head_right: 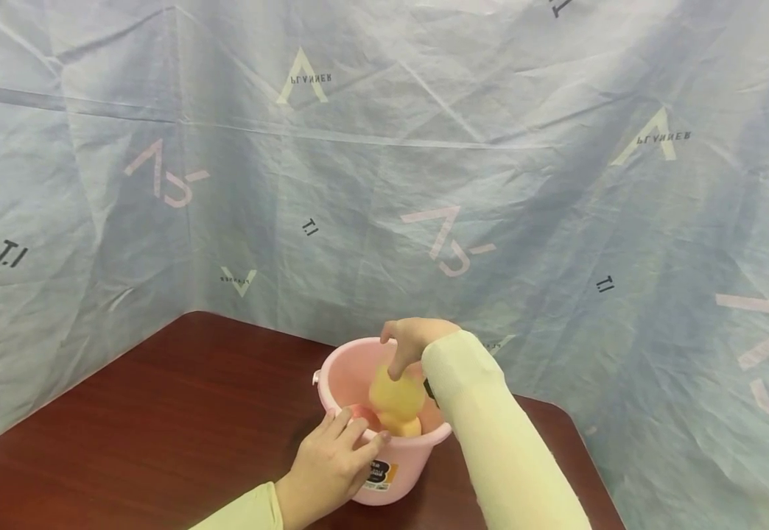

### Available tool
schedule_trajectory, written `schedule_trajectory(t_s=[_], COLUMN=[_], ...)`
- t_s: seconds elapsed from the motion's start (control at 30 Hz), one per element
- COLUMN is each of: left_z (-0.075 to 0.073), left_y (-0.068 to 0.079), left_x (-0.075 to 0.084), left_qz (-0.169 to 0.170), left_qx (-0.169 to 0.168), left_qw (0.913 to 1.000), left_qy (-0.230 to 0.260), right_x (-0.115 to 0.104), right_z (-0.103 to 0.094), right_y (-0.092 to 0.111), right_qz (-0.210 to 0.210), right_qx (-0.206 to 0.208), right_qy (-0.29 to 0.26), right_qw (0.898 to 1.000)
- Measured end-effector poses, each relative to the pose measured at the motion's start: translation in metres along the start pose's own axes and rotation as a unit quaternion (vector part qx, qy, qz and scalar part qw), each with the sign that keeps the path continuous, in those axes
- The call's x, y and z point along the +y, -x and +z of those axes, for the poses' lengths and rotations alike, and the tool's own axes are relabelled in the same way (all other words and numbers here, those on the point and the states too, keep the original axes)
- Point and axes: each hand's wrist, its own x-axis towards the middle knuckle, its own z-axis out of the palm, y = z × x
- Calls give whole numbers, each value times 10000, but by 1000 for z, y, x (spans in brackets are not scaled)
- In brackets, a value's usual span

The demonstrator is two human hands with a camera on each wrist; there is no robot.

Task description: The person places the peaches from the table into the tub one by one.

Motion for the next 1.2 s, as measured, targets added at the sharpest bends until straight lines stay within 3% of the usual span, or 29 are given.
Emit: schedule_trajectory(t_s=[0.63,0.87,1.07,1.2], left_z=[-3,-4,3,8], left_y=[-1,-1,1,1], left_x=[1,-3,-7,-11], left_qz=[-28,-132,-289,-416], left_qx=[-53,-251,-592,-852], left_qw=[9998,9994,9973,9950], left_qy=[165,221,317,312], right_x=[21,40,60,65], right_z=[19,32,58,77], right_y=[11,7,6,9], right_qz=[7,-592,-831,-852], right_qx=[203,1192,2269,2755], right_qy=[1,-156,-339,-656], right_qw=[9998,9910,9698,9553])
